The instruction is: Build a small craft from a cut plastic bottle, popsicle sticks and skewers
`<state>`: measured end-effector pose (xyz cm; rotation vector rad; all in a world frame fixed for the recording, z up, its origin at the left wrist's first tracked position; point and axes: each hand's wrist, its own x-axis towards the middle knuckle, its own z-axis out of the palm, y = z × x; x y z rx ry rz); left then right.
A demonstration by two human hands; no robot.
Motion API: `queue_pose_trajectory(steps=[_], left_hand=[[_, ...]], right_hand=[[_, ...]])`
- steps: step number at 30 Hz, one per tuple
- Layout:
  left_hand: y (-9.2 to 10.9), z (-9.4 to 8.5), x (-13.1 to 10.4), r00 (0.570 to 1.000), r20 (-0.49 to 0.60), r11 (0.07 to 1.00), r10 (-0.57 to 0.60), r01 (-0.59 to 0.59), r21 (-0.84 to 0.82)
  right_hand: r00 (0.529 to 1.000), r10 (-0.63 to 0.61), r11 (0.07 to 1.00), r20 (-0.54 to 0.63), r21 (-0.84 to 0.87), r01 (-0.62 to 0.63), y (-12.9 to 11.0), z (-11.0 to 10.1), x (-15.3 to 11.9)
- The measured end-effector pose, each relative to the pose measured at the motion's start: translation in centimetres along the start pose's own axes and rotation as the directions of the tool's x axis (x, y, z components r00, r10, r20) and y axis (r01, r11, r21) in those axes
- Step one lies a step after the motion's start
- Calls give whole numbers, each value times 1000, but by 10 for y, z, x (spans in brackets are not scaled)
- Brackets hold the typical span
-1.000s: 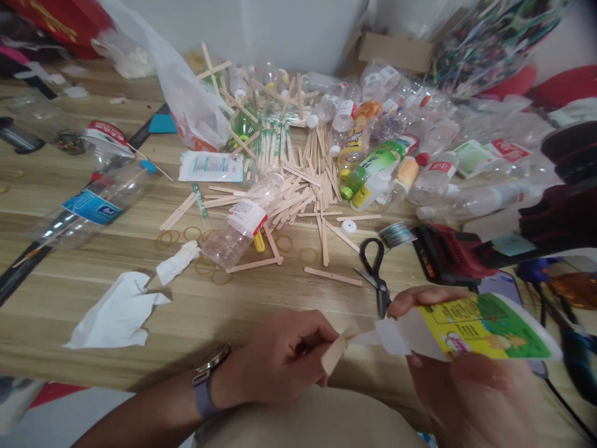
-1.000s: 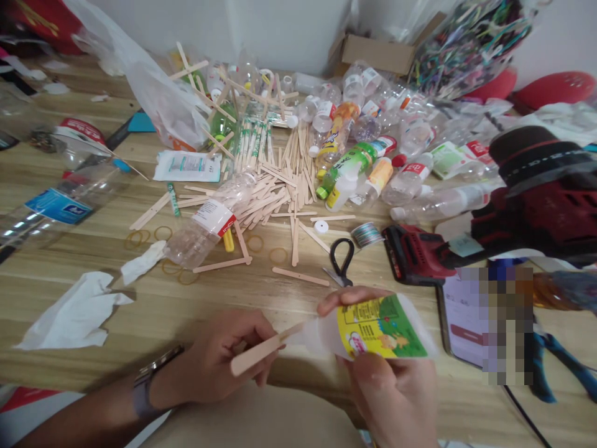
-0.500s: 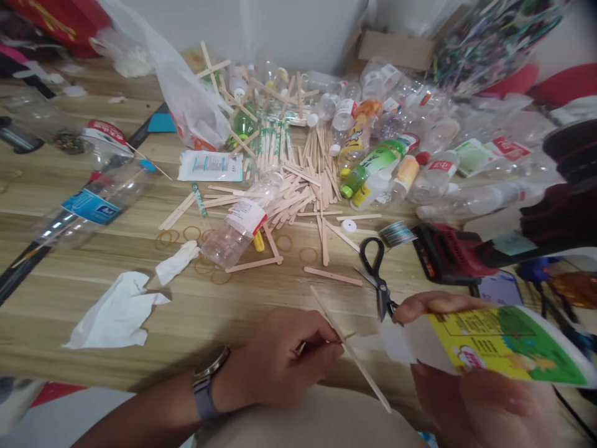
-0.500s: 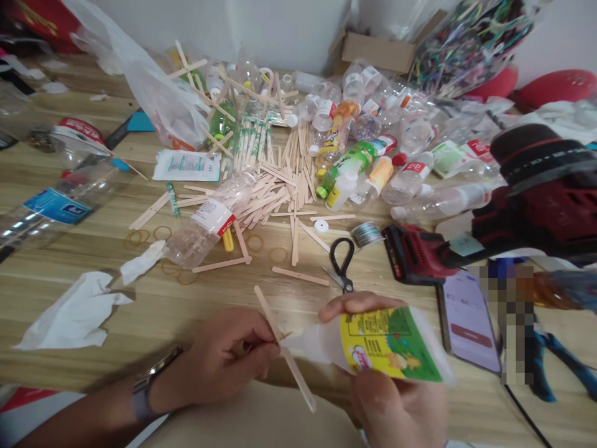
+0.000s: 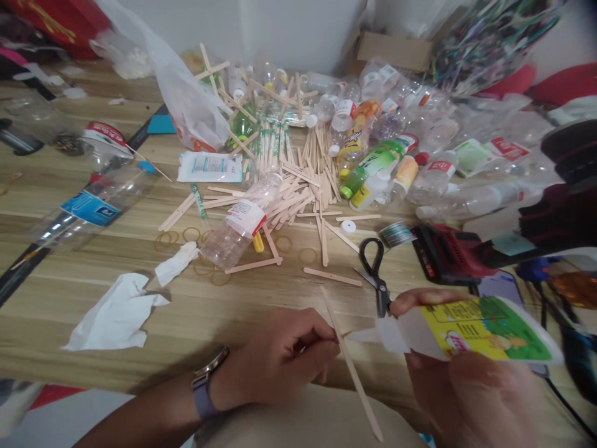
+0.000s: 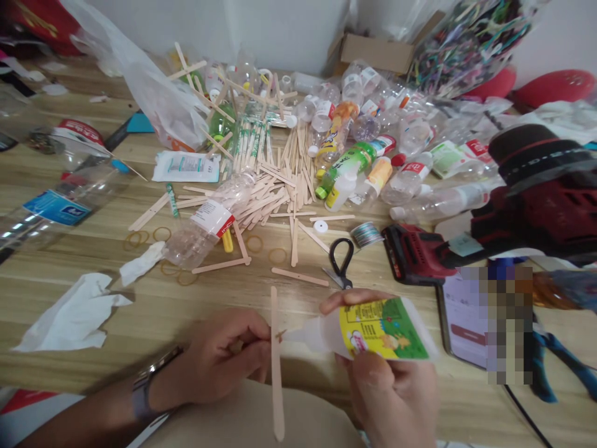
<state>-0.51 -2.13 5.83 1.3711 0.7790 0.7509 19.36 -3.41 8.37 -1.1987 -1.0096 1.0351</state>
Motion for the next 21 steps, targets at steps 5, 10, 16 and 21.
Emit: queue_pose_trajectory(steps=[5,10,16,21], left_hand=[[-1,1,-2,998,43,994,-44,48,-95],[1,-1,0,997,68,995,-45,50,-81],[-5,0,-1,990,21,986,-140,141,-89],[-17,1,-3,990,-45,973,-133,122,-195]], right_hand=[[997,61,982,52,177,-69,3,-1,3],[987,154,962,50,221,-161,12,-7,4],[985,63,979,158,181,-91,15,-5,6],[991,128,966,26,222,-131,16,-15,13]])
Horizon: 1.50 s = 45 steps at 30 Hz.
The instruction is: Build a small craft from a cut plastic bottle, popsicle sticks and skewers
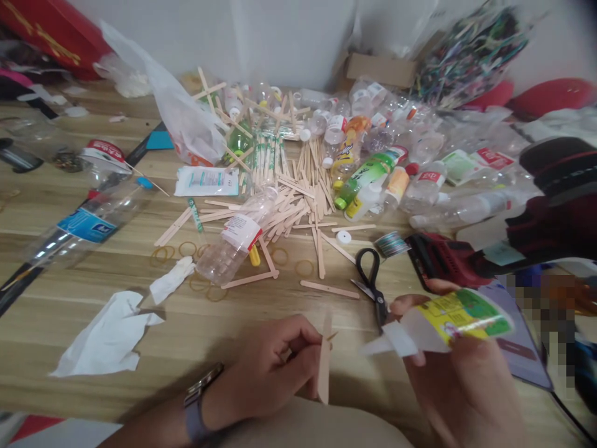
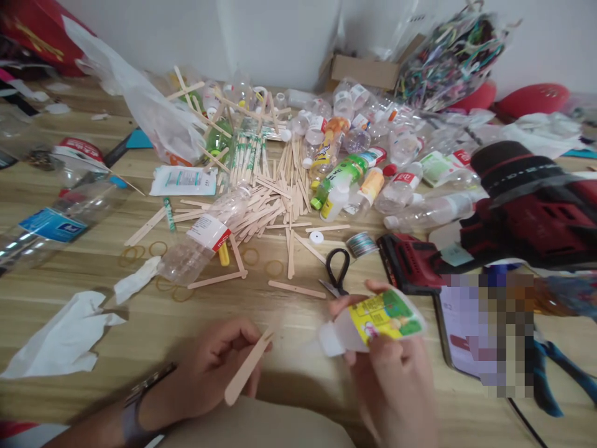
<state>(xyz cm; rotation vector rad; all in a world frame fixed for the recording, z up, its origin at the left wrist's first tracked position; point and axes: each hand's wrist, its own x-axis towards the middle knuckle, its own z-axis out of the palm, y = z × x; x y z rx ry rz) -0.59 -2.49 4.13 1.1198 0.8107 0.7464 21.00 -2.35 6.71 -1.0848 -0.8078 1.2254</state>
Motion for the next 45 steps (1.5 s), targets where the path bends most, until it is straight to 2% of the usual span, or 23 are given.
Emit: queue_pose_trajectory(steps=[4,6,8,10,11,12,13,15,16,17,18,20,22,25,28,30,34,37,41,45], left_hand=[[-2,-2,1,999,-14,999,-37,37,-38],[-1,-4,2,998,-31,997,-59,57,-48],[-1,-5,2,997,-35,997,-65,64,-49],[-1,-5,1,997,-31,996,-72,71,-48],[-1,-5,1,997,-26,996,-77,75,-49],[-1,-5,1,997,-20,996,-79,78,-53],[-1,-5,1,996,-14,995,-83,82,-57],[-1,-4,0,995,-2,994,-96,95,-59],[-1,-4,1,995,1,993,-105,105,-54],[-1,-4,1,993,1,992,-115,115,-43],[-1,-4,1,992,-2,992,-124,124,-32],[0,-4,3,991,-17,991,-131,131,-13],[3,-4,4,991,-40,992,-126,126,7],[9,-3,5,992,-69,992,-102,106,70],[16,-4,3,992,-116,973,-50,74,216],[20,-4,1,986,-164,932,-2,62,357],[24,-4,-4,976,-210,858,58,59,510],[25,-3,-7,973,-219,843,67,62,534],[27,0,-10,974,-218,829,59,74,555],[26,1,-13,973,-225,811,41,100,576]], right_hand=[[988,69,998,-135,18,-67,1,-17,9],[983,114,992,-141,-31,-119,0,-26,16],[984,156,964,-84,-206,-171,-4,-34,25],[991,131,853,22,-513,-102,-13,-42,37],[993,76,738,93,-675,7,-18,-44,43],[984,-7,573,178,-806,150,-23,-45,49],[954,-93,361,284,-884,298,-27,-44,55],[839,-165,-102,519,-855,509,-31,-36,65],[781,-135,-279,610,-779,561,-30,-29,69],[731,-95,-398,676,-699,594,-28,-20,71],[688,-52,-474,724,-624,621,-24,-11,73],[611,-14,-570,792,-508,646,-12,8,75],[530,16,-632,848,-402,662,0,21,77],[429,38,-679,903,-292,673,13,28,84],[358,20,-692,933,-246,679,20,28,92],[328,12,-688,945,-231,689,21,27,94],[355,66,-657,932,-227,719,19,29,90],[373,86,-638,924,-236,733,18,31,85],[366,86,-597,927,-246,764,19,30,83],[374,94,-636,923,-233,736,21,30,80]])
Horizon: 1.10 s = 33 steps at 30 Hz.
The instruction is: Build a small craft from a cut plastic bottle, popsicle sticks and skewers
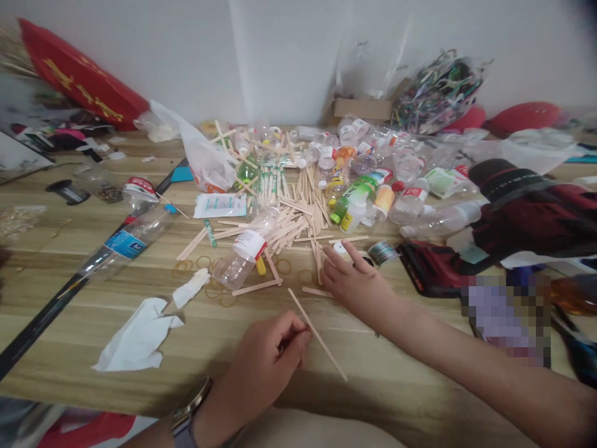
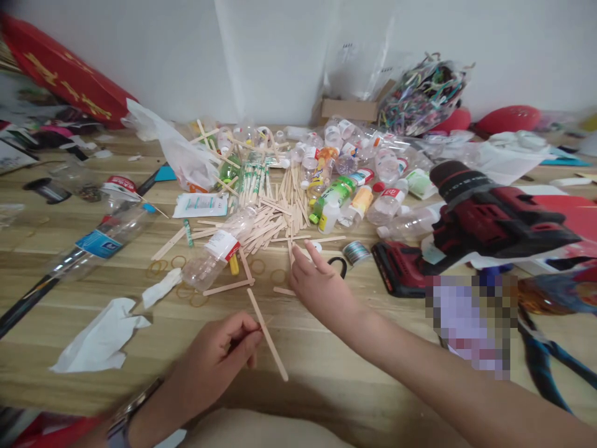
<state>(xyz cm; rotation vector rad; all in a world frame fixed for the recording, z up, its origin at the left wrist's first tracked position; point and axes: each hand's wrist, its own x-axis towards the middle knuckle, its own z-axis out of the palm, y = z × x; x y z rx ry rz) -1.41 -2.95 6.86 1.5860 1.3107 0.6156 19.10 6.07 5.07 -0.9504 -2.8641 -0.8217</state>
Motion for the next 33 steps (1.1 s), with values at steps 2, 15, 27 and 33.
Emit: queue_pose_trajectory(steps=[2,15,27,33], left_hand=[[-2,0,-1,1000,0,1000,-13,13,-6],[-8,-12,-13,993,-110,999,-32,35,33],[2,-8,-21,988,-150,1000,-25,22,-21],[12,-9,-18,984,-167,996,-61,50,-69]], right_hand=[[1000,13,999,-13,-31,-13,-3,-6,-2],[953,277,924,122,240,-299,-37,5,-46],[893,395,636,217,636,-436,-39,-13,-32],[748,569,45,342,895,-443,-59,-55,-24]])
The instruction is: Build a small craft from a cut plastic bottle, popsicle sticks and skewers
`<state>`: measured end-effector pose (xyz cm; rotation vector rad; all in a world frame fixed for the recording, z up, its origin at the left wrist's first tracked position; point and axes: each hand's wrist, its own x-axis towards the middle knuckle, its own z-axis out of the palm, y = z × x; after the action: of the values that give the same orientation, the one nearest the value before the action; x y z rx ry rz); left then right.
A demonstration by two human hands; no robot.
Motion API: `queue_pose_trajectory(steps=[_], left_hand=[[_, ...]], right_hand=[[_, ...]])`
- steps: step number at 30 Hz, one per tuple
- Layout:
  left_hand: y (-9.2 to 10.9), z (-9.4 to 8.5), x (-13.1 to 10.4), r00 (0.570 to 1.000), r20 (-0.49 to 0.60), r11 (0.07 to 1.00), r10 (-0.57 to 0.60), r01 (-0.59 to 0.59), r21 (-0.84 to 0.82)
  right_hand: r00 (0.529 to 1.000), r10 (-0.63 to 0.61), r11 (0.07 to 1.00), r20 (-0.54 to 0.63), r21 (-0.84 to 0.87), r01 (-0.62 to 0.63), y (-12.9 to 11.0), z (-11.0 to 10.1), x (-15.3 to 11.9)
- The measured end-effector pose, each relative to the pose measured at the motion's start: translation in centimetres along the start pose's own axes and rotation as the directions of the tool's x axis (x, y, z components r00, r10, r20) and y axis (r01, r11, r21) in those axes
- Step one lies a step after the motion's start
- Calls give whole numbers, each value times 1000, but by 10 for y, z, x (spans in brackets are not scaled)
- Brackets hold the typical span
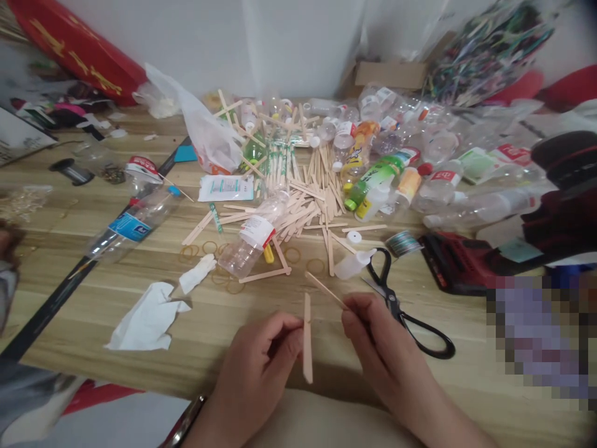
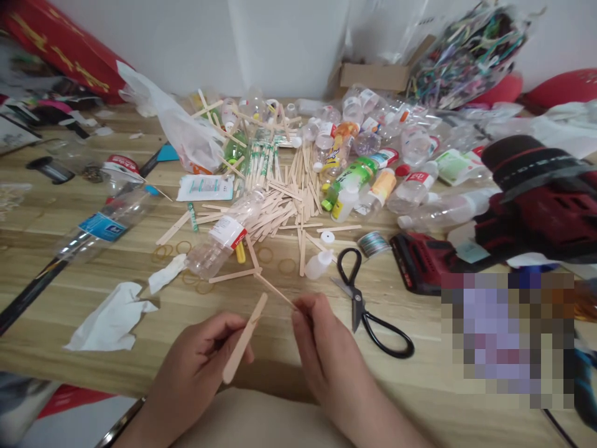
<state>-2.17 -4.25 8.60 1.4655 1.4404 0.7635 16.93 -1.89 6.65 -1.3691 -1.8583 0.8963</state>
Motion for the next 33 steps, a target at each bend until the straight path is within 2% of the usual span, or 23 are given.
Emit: queue_pose_trajectory(steps=[2,3,5,7,9,11,12,14,16,19,33], left_hand=[[1,1,0,1000,-6,1000,-1,1,8],[2,1,0,1000,-8,1000,-3,3,9],[2,2,-1,1000,-8,1000,-12,12,8],[3,3,-1,1000,-7,1000,-9,9,14],[5,4,-1,1000,-4,1000,-3,3,23],[7,5,-1,1000,4,1000,-5,5,28],[7,6,-1,1000,10,999,-7,7,31],[8,7,-1,1000,25,999,-13,12,40],[8,8,-2,999,36,998,-17,15,55],[8,9,-2,999,38,996,-13,9,85],[13,13,0,998,55,997,5,-10,83]], right_hand=[[992,115,976,51,178,-123,-6,3,-4],[976,196,933,99,288,-217,-7,4,-5],[912,349,760,215,505,-410,-8,4,-5],[838,424,521,342,665,-535,-7,3,-5],[772,410,277,485,741,-612,-6,1,-6],[708,333,59,623,736,-675,-5,1,-7],[676,286,-25,679,711,-703,-4,1,-8],[635,206,-132,744,664,-736,-1,1,-9],[619,148,-186,771,636,-749,1,2,-11],[614,93,-210,784,618,-758,2,2,-11],[641,135,-129,755,655,-744,5,4,-14]])
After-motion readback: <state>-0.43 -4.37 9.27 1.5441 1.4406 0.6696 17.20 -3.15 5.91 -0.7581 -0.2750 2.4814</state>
